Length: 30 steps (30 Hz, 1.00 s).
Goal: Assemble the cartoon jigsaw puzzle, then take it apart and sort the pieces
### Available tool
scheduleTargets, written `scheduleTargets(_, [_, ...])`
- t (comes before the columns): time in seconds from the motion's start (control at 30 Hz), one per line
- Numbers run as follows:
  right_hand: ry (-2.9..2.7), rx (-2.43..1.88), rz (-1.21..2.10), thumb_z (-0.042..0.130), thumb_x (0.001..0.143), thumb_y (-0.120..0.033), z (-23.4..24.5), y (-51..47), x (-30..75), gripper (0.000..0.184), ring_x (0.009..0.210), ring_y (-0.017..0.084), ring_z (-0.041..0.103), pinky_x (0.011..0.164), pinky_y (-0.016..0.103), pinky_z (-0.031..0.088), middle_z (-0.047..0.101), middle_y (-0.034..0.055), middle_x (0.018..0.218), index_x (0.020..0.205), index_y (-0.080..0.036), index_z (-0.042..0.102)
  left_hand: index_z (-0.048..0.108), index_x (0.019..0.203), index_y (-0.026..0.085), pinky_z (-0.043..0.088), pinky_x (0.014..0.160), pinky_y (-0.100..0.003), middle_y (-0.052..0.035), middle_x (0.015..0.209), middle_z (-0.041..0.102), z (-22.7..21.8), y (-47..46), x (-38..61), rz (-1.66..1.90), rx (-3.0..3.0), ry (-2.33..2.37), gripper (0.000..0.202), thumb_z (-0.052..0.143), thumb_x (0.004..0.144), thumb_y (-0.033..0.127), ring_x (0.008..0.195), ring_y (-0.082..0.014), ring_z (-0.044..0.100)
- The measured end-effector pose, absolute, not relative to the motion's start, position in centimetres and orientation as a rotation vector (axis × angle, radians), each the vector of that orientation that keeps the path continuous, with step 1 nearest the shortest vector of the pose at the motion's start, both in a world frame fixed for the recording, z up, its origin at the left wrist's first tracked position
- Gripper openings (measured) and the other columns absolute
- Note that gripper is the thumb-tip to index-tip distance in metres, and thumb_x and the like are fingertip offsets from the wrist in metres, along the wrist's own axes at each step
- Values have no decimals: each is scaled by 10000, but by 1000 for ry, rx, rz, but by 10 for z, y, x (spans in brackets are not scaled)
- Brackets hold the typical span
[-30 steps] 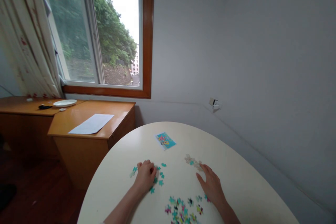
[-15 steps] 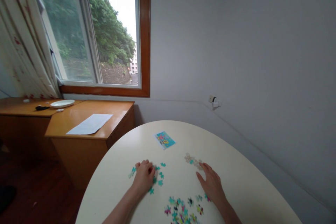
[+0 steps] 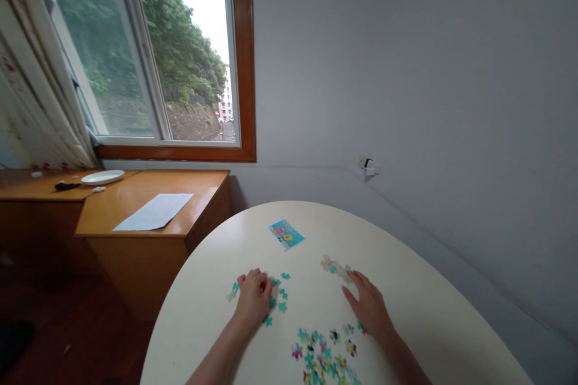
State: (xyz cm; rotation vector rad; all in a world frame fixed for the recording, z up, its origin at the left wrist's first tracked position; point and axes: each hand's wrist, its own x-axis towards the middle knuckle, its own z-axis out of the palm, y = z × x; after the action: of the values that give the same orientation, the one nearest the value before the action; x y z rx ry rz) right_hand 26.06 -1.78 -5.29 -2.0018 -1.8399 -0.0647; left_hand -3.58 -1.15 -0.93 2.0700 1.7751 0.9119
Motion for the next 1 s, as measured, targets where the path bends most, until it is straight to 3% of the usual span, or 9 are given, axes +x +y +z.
scheduleTargets(1.0, [-1820,-1919,4,400,826,-288,-48,-18,263,409,1168,215,487,1019,365,333,544,105,1248,1172,-142,563,480,543,169,249,785,-338,-22,676,537,-4,-19,-39,1017,2183,1858,303,400,828,232,764,-167,495])
